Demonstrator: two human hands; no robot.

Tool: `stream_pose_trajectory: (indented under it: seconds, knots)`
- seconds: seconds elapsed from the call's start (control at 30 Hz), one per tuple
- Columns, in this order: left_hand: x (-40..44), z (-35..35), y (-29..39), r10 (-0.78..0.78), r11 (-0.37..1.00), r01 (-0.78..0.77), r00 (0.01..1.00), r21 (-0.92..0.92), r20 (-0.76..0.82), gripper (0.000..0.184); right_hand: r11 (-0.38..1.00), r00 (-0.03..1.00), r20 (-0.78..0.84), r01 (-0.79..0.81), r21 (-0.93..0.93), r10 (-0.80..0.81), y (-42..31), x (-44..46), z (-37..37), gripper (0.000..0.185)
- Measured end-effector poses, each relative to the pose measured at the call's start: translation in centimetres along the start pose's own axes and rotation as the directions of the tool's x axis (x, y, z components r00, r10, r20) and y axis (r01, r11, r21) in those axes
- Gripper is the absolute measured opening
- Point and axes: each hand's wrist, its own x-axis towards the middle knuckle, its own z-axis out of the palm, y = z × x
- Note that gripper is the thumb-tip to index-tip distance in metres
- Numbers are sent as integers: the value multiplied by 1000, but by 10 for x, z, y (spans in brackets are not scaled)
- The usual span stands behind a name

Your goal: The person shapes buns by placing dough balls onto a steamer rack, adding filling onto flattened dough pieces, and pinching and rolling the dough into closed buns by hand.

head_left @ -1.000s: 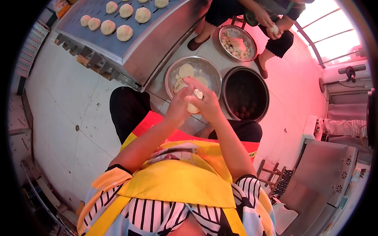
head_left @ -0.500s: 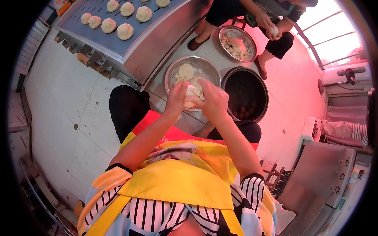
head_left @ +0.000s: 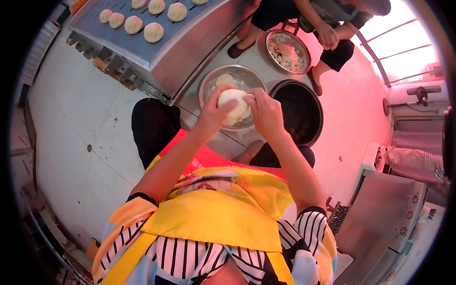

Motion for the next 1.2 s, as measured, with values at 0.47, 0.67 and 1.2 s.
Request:
stream_pose_trajectory:
  seconds: [0.47, 0.67, 1.2]
  knots:
    - [10, -10, 26, 548, 201, -495, 772, 845, 322, 56, 721, 845, 138, -515, 464, 516, -4, 14, 7, 21]
    - [3, -3, 31, 475, -311, -672, 502, 672, 723, 59, 271, 511, 731, -859, 433, 453, 25, 24, -10, 30]
    - [-9, 12, 6, -167, 967, 151, 984, -206, -63, 76, 797, 933, 240, -355, 488, 269, 40, -4, 6, 55]
